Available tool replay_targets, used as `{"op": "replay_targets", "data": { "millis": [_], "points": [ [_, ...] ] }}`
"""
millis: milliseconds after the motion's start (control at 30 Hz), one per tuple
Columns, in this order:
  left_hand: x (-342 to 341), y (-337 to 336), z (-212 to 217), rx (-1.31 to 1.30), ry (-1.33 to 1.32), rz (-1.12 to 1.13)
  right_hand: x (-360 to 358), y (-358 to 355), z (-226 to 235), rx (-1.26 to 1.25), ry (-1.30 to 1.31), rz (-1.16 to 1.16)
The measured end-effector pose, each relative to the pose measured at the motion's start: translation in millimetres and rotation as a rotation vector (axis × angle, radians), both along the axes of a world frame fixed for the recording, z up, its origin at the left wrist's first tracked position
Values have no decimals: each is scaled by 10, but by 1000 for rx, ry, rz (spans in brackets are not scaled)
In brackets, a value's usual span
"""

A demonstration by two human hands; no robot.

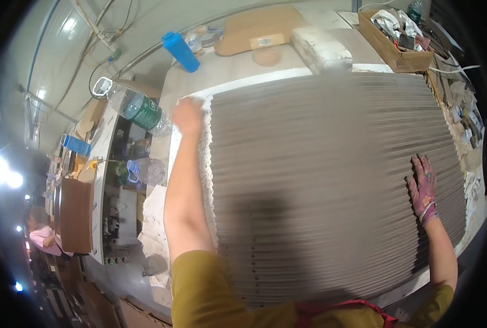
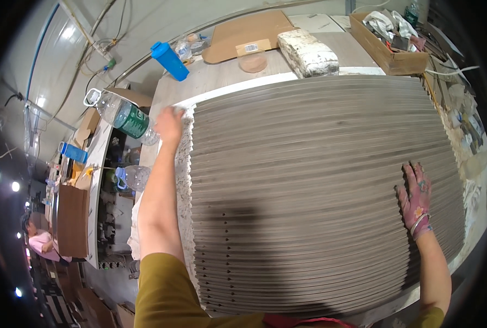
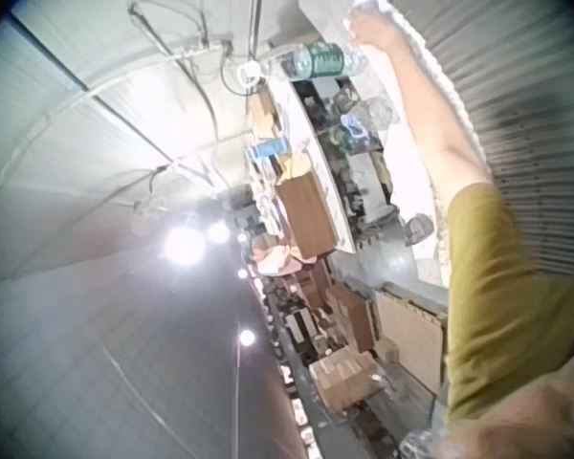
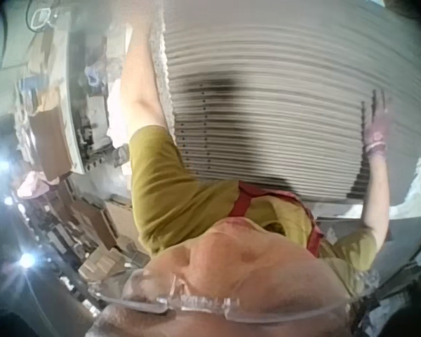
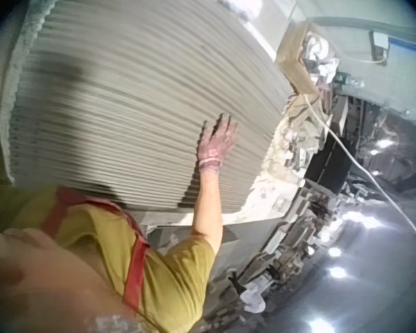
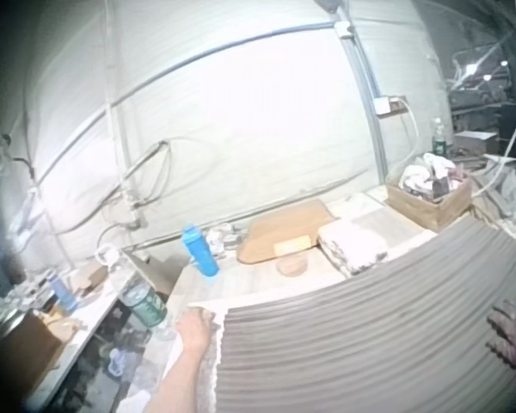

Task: The person wipes a corrugated wooden panel with a cloth, handling a bottle and moving across the textured surface of the piece on a table.

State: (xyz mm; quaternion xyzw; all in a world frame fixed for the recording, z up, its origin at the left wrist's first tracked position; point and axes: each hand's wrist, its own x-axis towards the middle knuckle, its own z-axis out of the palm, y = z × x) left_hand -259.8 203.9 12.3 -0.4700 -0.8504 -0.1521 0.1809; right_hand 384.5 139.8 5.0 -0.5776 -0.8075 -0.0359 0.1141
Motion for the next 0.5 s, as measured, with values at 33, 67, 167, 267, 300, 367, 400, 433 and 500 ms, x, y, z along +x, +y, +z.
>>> {"op": "replay_targets", "data": {
  "millis": [33, 67, 167, 267, 300, 367, 400, 433, 500],
  "points": [
    [136, 57, 18, 93, -7, -185, -17, -12, 9, -18, 6, -7],
    [509, 96, 83, -30, 17, -339, 2, -2, 35, -26, 7, -19],
    [354, -37, -186, -123, 2, -157, -19, -21, 55, -25, 13, -12],
    [-230, -365, -32, -94, -142, 106, -19, -5, 21, 2, 10, -10],
    [-191, -377, -25, -99, -139, 103, -14, -11, 12, -2, 12, -14],
    [17, -401, -17, 142, -281, -247, 0, -11, 21, 10, 23, 3],
    [294, -418, 9, 75, -307, -403, 12, -12, 29, 11, 20, -11],
    [527, -457, -3, -56, -147, -565, 33, -18, 34, -2, 4, -40],
    [92, -525, -224, -77, 18, -276, -21, -47, 36, -27, -6, -46]
  ]
}}
